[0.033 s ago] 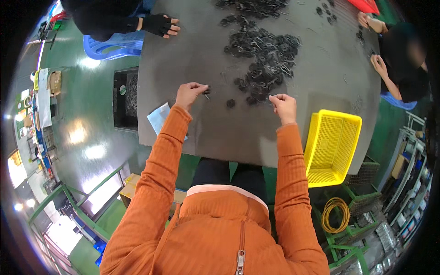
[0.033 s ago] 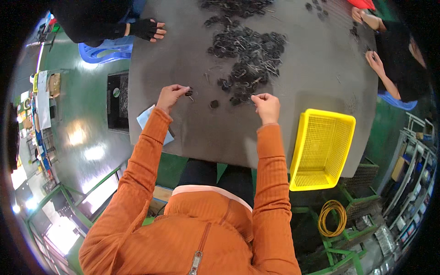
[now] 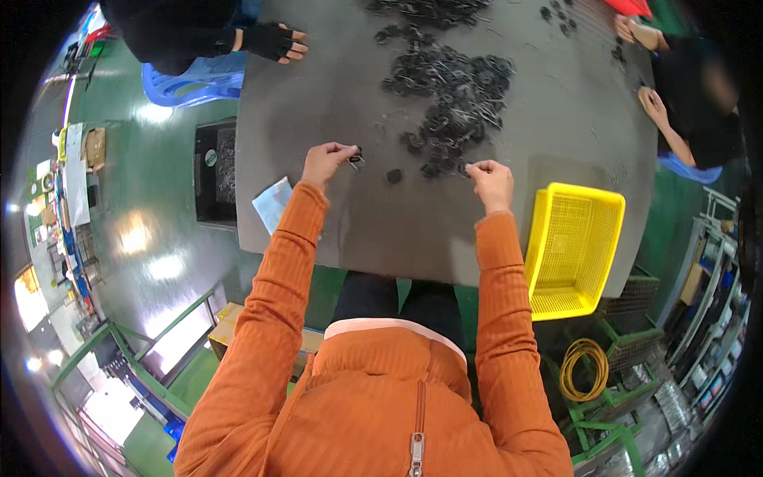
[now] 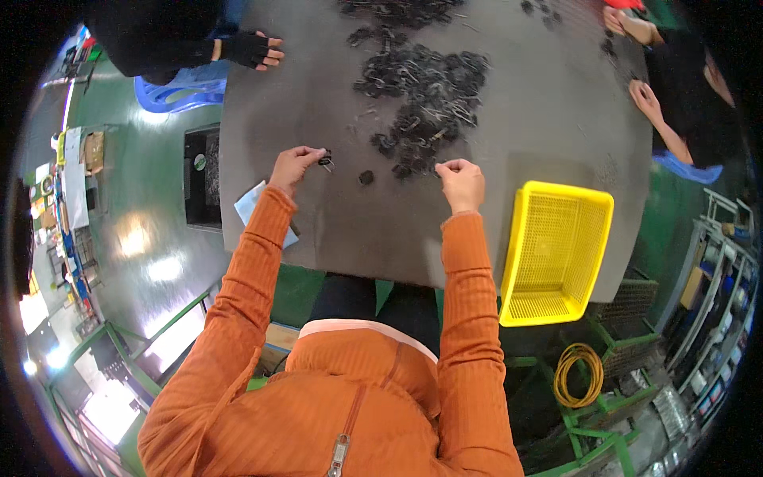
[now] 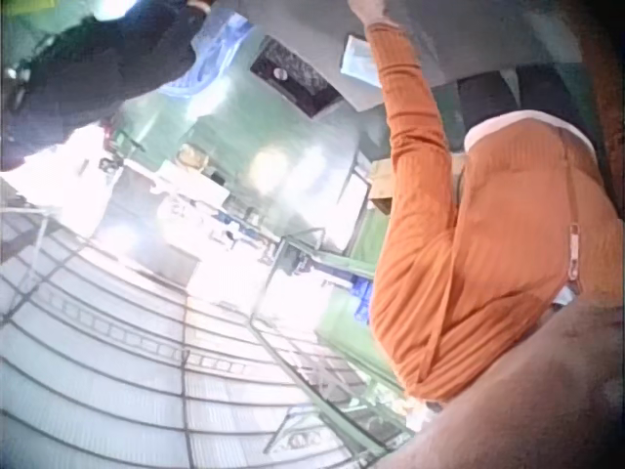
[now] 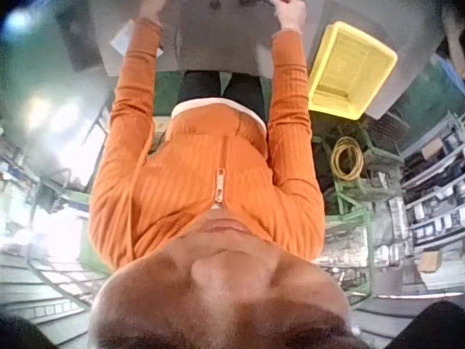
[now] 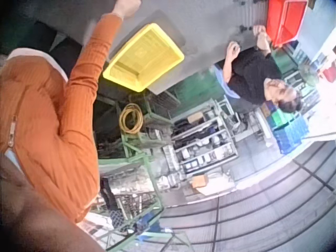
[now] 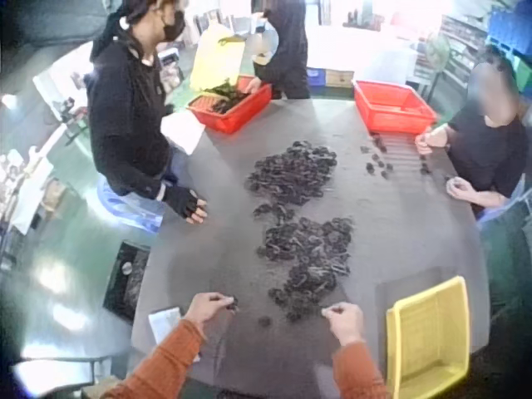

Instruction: The person carries a basket of clips to a table, takes an empty basket, and separates metal wire hooks from plastic clips by hand, placing the plastic clips into the empty basket.

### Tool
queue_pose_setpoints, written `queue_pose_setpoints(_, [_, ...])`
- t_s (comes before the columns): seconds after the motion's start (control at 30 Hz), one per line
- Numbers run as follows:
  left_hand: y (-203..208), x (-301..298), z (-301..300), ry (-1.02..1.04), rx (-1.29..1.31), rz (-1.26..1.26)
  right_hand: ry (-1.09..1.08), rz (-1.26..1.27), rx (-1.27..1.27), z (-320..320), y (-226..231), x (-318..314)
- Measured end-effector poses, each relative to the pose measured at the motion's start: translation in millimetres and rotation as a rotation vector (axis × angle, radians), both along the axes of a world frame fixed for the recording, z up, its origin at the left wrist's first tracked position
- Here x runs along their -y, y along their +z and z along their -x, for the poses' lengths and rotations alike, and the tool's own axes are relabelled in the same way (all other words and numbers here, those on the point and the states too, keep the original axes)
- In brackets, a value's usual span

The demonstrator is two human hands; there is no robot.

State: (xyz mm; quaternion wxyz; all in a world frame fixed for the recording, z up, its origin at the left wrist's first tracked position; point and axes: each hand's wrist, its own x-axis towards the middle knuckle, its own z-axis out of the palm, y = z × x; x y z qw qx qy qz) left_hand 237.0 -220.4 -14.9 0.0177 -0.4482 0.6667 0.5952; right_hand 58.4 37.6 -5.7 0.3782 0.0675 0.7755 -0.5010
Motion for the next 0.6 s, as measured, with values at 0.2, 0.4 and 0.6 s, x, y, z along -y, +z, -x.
queue_pose_setpoints(0.2, [-6.3,-54.4,11.7,0.211,-0.073,-0.622,-0.026,0.041,-0.022,-5.7,4.7,-48.8])
queue_pose_setpoints(0.4, [-8.1,-101.5,16.1,0.128,-0.019,-0.290,-0.009,-0.002,-0.035,-7.1,4.0,-70.2])
queue_pose_setpoints(0.6, [-23.3,-101.0,-0.9,0.127,-0.125,-0.533,0.017,0.051,0.071,-5.1,11.8,-77.7])
